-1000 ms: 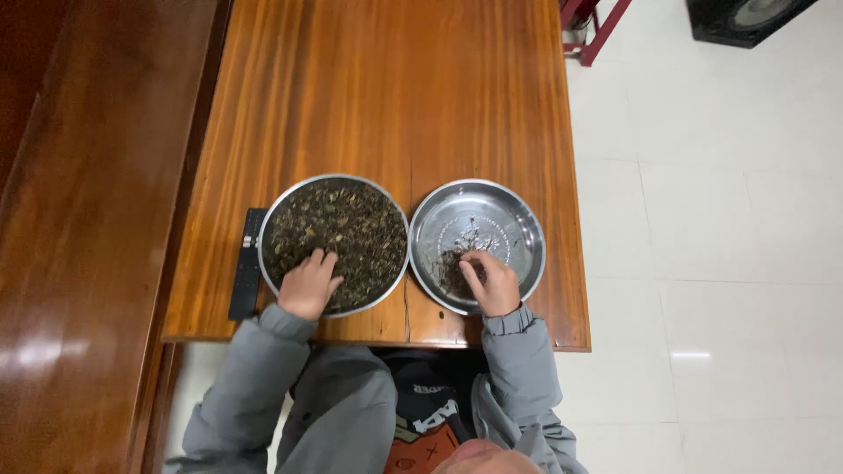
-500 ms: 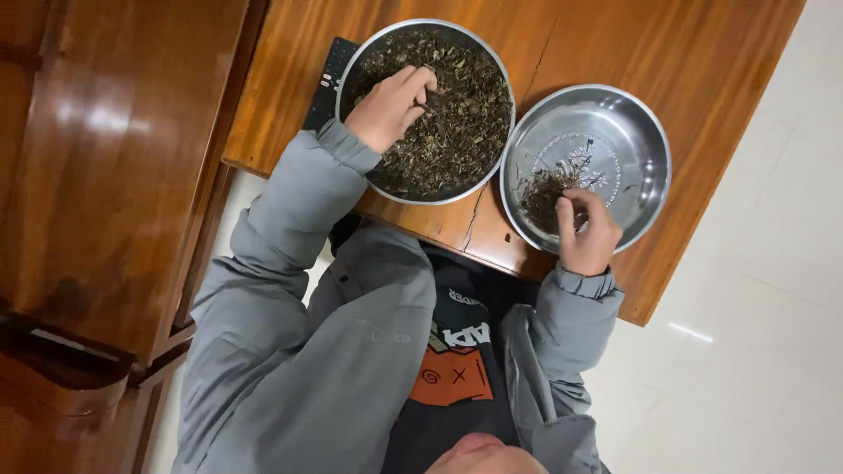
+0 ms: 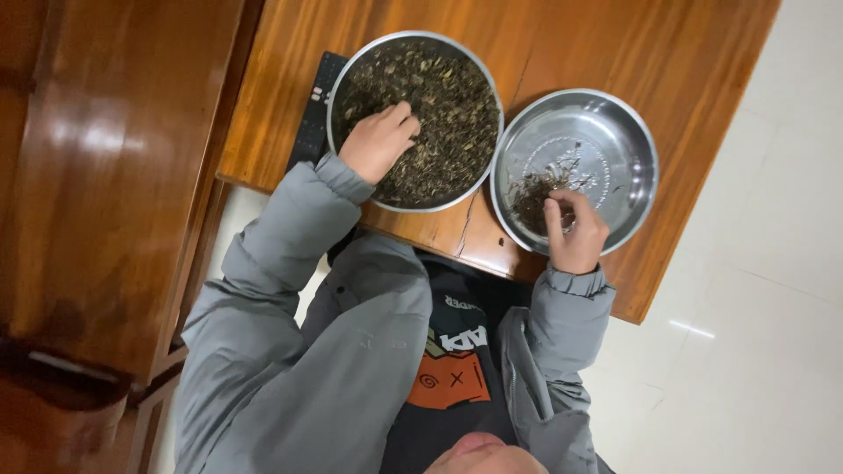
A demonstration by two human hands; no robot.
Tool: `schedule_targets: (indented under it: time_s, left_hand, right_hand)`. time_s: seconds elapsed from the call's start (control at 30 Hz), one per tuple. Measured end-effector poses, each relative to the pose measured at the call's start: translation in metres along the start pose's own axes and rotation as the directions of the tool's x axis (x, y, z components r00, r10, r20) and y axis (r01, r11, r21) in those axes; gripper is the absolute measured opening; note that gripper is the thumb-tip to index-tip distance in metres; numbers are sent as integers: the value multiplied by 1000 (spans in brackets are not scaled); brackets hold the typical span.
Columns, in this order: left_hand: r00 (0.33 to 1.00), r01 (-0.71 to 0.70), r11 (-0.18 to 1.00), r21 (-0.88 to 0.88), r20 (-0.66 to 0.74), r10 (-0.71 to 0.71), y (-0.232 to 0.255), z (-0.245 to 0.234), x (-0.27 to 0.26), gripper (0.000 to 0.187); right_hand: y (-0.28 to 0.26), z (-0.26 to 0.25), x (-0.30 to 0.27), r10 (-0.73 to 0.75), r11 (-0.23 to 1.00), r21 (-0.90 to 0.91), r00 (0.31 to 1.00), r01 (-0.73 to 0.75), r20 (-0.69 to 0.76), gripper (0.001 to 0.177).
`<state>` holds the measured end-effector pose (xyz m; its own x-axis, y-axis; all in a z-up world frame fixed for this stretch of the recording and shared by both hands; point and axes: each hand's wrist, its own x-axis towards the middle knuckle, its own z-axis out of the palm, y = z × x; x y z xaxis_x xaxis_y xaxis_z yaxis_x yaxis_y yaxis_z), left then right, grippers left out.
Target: Sorting dried tea leaves by manually picking out stems and debris.
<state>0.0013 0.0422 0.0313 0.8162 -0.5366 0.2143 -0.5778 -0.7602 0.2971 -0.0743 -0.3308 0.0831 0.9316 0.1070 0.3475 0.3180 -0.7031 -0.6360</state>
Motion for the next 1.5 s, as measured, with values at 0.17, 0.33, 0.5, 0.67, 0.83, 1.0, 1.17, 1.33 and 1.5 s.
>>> schedule_targets:
  time_s: [0.17,0.33,0.5,0.67,0.83,1.0,1.17,1.33,1.5]
  left_hand:
    - [998,-47,996,80,-49,51,-2,15,-10,11]
    - [997,46,990,132,-62,-38,6,20,-2,13]
    - [976,176,970,167,98,-194,-2,41,-4,13]
    - [976,194,964,184,65,-209,-3,45,-4,21]
    - [963,248,956,157,66,-260,23,21,-8,18]
    - [958,261,964,45,110,-264,55,4,-4,10]
    - [997,66,992,-108,35,-62,102,20,-1,16]
    - [999,-49,979,-197,-21,46,137,-1,13,9]
    - [993,-97,931,-352,-97,67,146,-8,20,9]
  right_hand:
    - [4,3,-4,83,995,-62,996,-84,-20,10]
    - [4,4,1,133,990,-36,989,-135,-66,12]
    - [11,12,-3,151,988,28,988,-150,-36,12]
    - [14,11,-5,131,991,17,991,-130,-26,12]
    - [5,11,-3,121,992,40,992,-120,-22,13]
    - [1,43,0,11,995,103,1000,-10,-6,11]
    - [-41,47,8,-127,977,176,991,118,42,21]
    - [-60,36,13,-195,965,185,980,186,33,17]
    - [-50,34,9,-205,953,227,979,201,-7,9]
